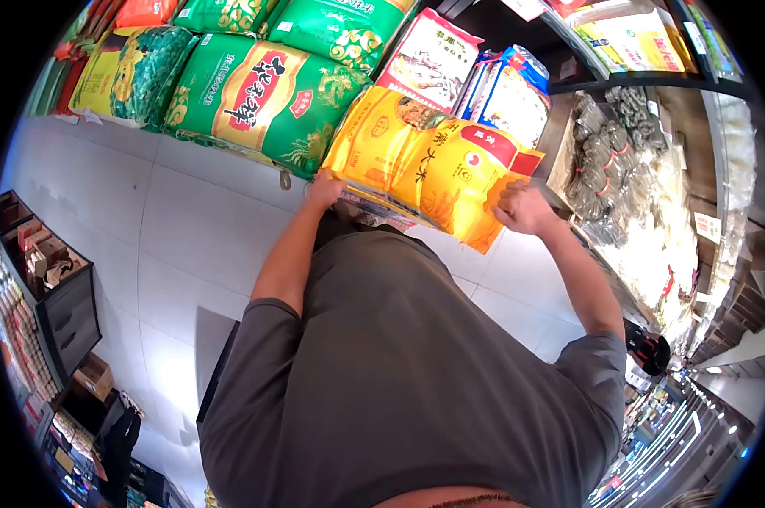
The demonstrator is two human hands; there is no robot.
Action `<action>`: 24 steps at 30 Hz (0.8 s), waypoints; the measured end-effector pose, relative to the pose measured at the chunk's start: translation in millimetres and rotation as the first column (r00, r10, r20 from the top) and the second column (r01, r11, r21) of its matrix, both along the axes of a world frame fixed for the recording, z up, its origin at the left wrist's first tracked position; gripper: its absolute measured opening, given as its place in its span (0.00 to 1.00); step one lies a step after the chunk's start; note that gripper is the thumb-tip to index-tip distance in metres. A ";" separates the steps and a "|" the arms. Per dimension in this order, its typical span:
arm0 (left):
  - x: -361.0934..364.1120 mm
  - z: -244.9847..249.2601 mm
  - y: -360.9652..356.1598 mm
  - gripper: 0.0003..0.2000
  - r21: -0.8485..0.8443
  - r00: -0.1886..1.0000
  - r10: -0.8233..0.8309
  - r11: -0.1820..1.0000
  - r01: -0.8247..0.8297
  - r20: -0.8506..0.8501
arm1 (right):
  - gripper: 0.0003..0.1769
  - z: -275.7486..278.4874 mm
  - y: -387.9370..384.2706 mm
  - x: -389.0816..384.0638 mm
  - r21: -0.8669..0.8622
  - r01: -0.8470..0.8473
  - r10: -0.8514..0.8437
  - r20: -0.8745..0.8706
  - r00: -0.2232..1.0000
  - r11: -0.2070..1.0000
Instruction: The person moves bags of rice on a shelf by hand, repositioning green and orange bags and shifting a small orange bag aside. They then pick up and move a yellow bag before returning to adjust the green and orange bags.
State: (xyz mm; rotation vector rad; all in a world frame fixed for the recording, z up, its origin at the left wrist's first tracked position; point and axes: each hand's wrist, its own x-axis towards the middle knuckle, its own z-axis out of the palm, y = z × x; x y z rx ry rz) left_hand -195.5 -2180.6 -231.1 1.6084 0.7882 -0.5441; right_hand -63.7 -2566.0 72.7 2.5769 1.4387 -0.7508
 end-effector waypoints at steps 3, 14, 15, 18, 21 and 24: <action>-3.5 2.0 -12.8 0.28 -0.245 0.990 -0.048 0.969 0.013 -0.136 | 0.18 -42.8 -27.8 -11.4 0.006 -0.002 0.002 -0.073 0.997 1.000; -11.3 4.4 -9.1 0.32 0.174 0.976 0.098 0.976 -0.132 0.193 | 0.16 -137.2 -59.5 -15.8 -0.113 0.227 -0.245 -0.187 0.951 0.967; -6.0 -4.5 -0.1 0.33 0.386 0.930 0.031 0.904 -0.182 0.366 | 0.16 -123.0 -55.1 -14.6 -0.104 0.252 -0.267 -0.173 0.948 0.962; 10.7 -19.1 24.2 0.34 0.545 0.916 -0.102 0.827 -0.139 0.389 | 0.15 -84.4 -50.5 -12.5 0.065 0.121 -0.115 -0.084 0.990 0.991; 16.2 -21.5 35.8 0.35 0.458 0.919 -0.151 0.888 -0.035 0.363 | 0.13 -55.1 -76.1 -11.8 0.263 -0.012 0.026 -0.050 0.998 0.965; 15.3 -14.6 27.1 0.35 0.549 0.880 -0.400 0.809 0.208 0.256 | 0.10 -96.4 -126.4 -3.7 0.234 -0.036 0.029 0.035 0.999 0.972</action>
